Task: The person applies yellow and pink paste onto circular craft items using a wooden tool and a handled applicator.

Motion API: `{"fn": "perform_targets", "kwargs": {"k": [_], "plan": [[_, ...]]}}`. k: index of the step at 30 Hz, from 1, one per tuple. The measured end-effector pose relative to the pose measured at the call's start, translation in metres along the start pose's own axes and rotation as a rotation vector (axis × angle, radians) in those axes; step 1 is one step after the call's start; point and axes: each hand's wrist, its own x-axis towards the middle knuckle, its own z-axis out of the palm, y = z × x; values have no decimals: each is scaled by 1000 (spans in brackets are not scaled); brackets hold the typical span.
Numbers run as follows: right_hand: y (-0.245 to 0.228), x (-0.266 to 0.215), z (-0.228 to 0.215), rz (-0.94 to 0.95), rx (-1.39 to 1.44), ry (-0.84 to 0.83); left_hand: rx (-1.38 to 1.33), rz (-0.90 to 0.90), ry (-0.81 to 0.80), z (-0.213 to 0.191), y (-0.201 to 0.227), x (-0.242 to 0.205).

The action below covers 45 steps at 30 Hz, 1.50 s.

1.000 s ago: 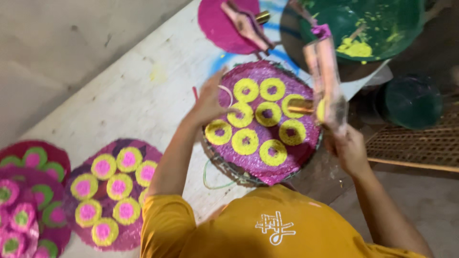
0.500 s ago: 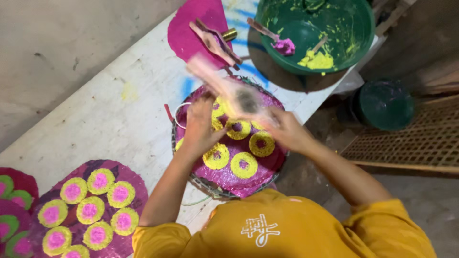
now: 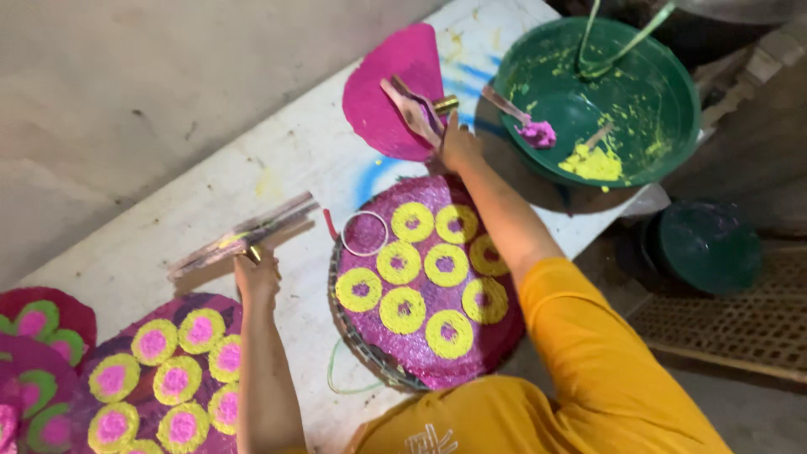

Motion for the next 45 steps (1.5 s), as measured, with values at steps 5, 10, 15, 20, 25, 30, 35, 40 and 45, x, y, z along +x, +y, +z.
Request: {"fn": "perform_targets", "kwargs": {"k": [5, 10, 15, 20, 25, 30, 35, 40, 45], "plan": [[-15, 11, 10, -12, -35, 14, 152, -7, -76, 2, -26, 31], [-6, -26, -23, 87, 767, -194, 291, -8, -168, 6, -39, 57], [0, -122, -72, -118, 1208, -686, 865, 478, 210, 10, -4, 39], [-16, -191, -77, -15, 1101, -1068, -802, 314, -748, 58, 71, -22], [-42, -200, -83, -42, 1026, -1393, -1362, 55, -713, 86, 110, -65], [-54, -208, -78, -55, 463, -974, -1451, -124, -409, 96, 91, -61], [-66, -230, -52, -202, 300, -642, -1441, -174, -355, 97, 65, -50], [-71, -238, -49, -331, 339, -605, -1366, -121, -346, 91, 59, -47], [-66, -233, -45, -301, 288, -613, -1419, -189, -281, 96, 58, -56]]}}
